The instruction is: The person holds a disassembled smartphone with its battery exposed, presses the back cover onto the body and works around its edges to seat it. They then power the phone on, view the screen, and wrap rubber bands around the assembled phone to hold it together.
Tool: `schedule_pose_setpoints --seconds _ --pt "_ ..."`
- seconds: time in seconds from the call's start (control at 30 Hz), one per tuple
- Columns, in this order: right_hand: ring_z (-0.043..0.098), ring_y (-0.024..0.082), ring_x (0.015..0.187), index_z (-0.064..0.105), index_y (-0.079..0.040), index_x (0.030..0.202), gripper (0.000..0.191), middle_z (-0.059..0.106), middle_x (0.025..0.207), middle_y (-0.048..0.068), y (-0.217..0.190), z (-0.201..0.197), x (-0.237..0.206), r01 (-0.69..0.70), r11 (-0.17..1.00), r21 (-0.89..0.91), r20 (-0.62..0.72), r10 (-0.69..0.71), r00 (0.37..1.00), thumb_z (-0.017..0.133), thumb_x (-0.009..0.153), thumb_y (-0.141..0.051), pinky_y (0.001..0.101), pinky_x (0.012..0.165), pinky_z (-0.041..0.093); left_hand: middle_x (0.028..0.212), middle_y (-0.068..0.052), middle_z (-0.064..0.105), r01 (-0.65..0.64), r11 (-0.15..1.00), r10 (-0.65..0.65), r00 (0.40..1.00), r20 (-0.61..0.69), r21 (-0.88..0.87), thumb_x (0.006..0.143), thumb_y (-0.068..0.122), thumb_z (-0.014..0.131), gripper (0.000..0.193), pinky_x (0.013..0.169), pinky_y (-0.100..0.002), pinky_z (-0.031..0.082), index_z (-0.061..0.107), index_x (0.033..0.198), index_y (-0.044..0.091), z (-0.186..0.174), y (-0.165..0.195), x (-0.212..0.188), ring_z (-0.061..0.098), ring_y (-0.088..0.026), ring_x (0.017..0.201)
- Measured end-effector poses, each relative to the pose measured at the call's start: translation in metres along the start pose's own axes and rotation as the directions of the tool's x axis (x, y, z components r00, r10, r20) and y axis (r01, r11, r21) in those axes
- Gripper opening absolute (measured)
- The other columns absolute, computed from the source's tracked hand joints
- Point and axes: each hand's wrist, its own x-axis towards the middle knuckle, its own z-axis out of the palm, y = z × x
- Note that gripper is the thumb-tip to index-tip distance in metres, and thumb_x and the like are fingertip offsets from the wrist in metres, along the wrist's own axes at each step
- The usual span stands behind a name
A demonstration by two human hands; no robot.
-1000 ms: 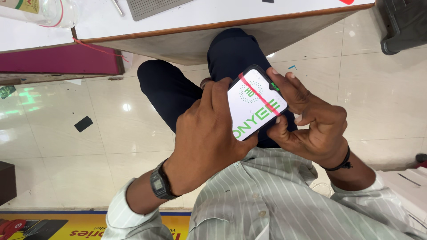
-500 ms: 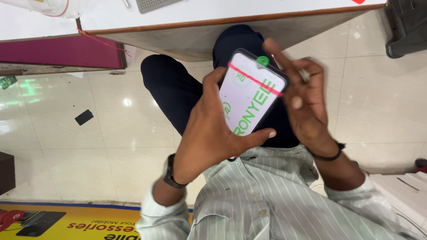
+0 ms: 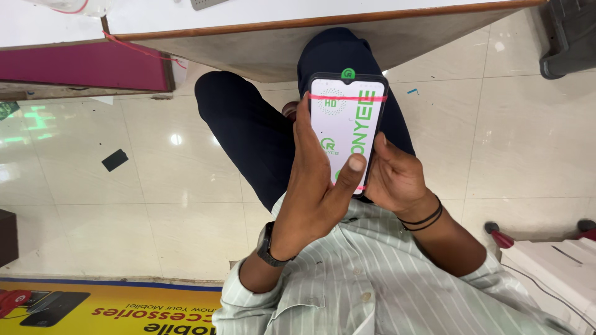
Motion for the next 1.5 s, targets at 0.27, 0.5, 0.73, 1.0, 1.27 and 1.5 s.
schedule_pose_setpoints --seconds 0.27,0.5,0.73,1.0,1.27,1.5 --pt "0.050 0.028 0.145 0.042 -0.002 0.158 0.061 0.054 0.155 0.016 -0.001 0.000 0.007 -0.077 0.996 -0.038 0.087 0.080 0.993 0.042 0.114 -0.044 0.0471 0.122 0.041 0.159 -0.034 0.028 -0.077 0.996 0.076 0.997 -0.027 -0.044 0.117 0.054 0.039 0.090 0.125 -0.045 0.039 -0.003 0.161 -0.011 -0.003 0.001 -0.010 0.043 -0.042 0.149" --pt "0.047 0.041 0.144 0.021 -0.004 0.163 0.078 0.040 0.160 0.024 -0.017 0.027 0.007 -0.144 0.988 -0.047 0.103 0.148 0.984 0.042 0.106 -0.052 0.0607 0.117 0.042 0.127 -0.013 0.069 -0.050 0.940 0.071 0.996 -0.050 0.338 0.107 0.021 0.062 0.046 0.101 -0.036 0.054 0.053 0.148 0.005 -0.049 0.004 -0.003 0.068 -0.026 0.111" --pt "0.061 0.048 0.127 0.016 -0.004 0.169 0.086 0.047 0.153 0.032 -0.020 0.035 0.012 -0.242 0.970 -0.012 0.238 0.238 0.941 0.045 0.108 -0.058 0.0661 0.101 0.054 0.118 -0.011 0.067 -0.356 0.908 0.355 0.934 0.044 0.220 0.107 -0.002 0.063 0.047 0.095 -0.033 0.053 0.048 0.151 0.005 -0.074 -0.015 0.023 0.066 -0.024 0.103" --pt "0.066 0.045 0.118 0.021 0.002 0.167 0.090 0.054 0.144 0.034 -0.020 0.041 0.012 -0.208 0.974 -0.092 0.177 0.222 0.959 0.045 0.107 -0.060 0.0604 0.094 0.059 0.113 -0.011 0.068 -0.425 0.837 0.468 0.882 -0.048 0.345 0.107 -0.004 0.065 0.039 0.085 -0.032 0.056 0.057 0.144 0.004 -0.067 -0.026 0.027 0.067 -0.023 0.097" --pt "0.070 0.045 0.110 0.025 0.006 0.165 0.089 0.060 0.135 0.037 -0.022 0.039 0.014 -0.104 0.979 -0.178 0.166 0.134 0.977 0.047 0.109 -0.060 0.0555 0.093 0.059 0.120 -0.013 0.069 -0.543 0.740 0.634 0.760 -0.143 0.397 0.107 -0.001 0.064 0.030 0.086 -0.032 0.059 0.059 0.137 0.000 -0.056 -0.049 0.035 0.072 -0.025 0.098" --pt "0.070 0.047 0.109 0.026 0.005 0.164 0.090 0.060 0.135 0.038 -0.022 0.045 0.016 -0.089 0.978 -0.190 0.167 0.121 0.979 0.045 0.107 -0.061 0.0559 0.091 0.060 0.124 -0.011 0.069 -0.471 0.757 0.587 0.795 -0.155 0.452 0.103 -0.003 0.063 0.034 0.089 -0.034 0.061 0.061 0.137 0.001 -0.062 -0.016 0.035 0.070 -0.025 0.103"
